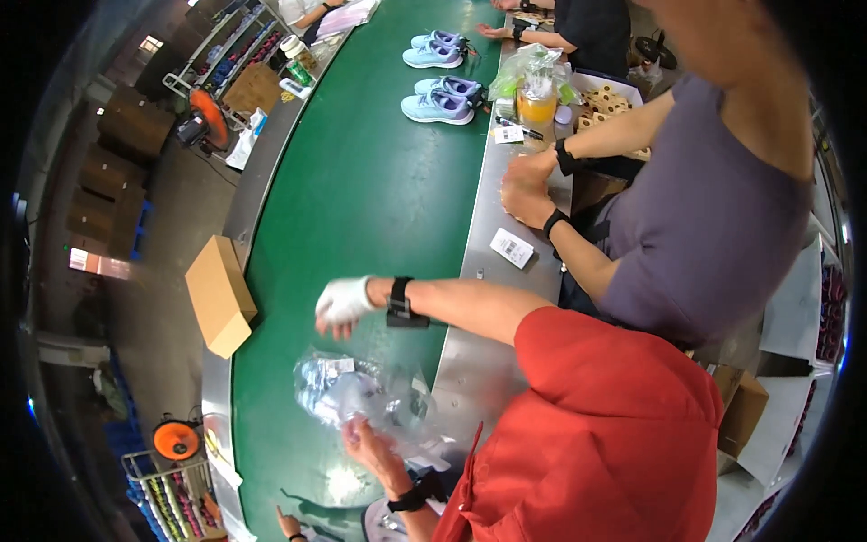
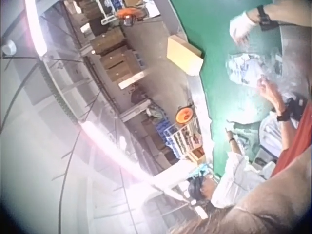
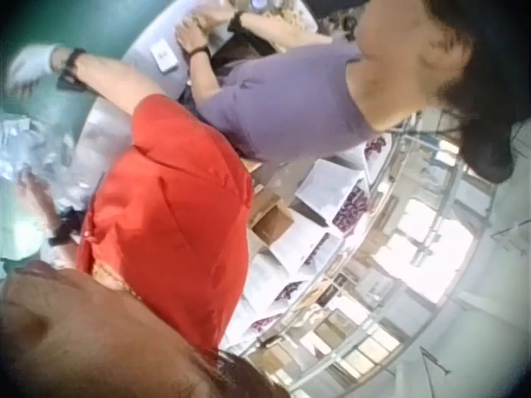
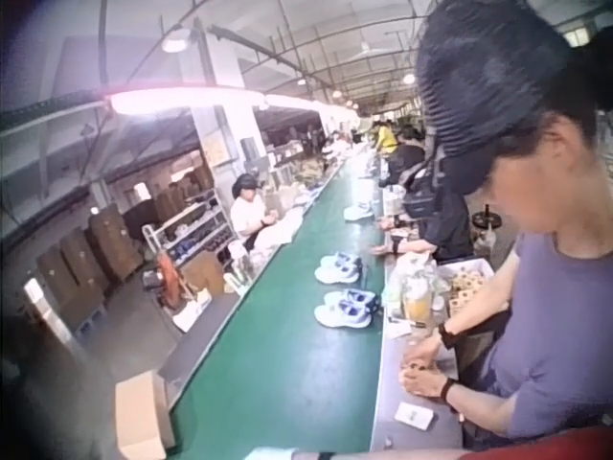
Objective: Placing finished shoes into plastic bags on an industrial assembly line.
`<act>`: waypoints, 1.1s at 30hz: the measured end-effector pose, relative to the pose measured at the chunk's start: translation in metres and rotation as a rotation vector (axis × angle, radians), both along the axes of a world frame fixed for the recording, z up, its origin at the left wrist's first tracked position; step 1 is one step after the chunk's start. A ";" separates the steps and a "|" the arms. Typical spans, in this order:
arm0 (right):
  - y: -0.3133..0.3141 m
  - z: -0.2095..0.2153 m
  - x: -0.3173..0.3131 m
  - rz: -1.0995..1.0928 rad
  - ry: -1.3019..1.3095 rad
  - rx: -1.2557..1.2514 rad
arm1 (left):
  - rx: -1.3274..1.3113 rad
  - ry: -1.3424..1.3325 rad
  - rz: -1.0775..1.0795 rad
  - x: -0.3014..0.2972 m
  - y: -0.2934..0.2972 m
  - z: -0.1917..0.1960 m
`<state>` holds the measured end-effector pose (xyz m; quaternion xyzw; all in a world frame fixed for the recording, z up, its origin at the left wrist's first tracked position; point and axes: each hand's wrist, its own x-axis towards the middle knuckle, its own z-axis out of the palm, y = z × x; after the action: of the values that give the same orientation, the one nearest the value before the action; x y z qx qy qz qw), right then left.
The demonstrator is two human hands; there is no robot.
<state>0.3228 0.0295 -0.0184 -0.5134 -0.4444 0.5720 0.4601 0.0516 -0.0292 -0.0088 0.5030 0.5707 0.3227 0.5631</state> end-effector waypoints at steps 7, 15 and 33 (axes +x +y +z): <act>-0.008 -0.081 0.148 -0.141 -0.906 -0.083 | -0.160 0.036 -0.013 0.048 0.001 -0.044; -0.066 -0.091 0.367 -0.419 -1.464 -0.472 | -0.323 0.174 0.033 0.070 0.037 -0.061; -0.091 -0.122 0.439 -0.261 -1.694 -0.614 | -0.314 0.340 0.186 0.101 0.042 -0.077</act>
<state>0.7618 -0.0619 -0.1405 -0.9081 -0.4003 0.0397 -0.1162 0.1529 0.0129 -0.0855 0.4017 0.7443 0.1912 0.4981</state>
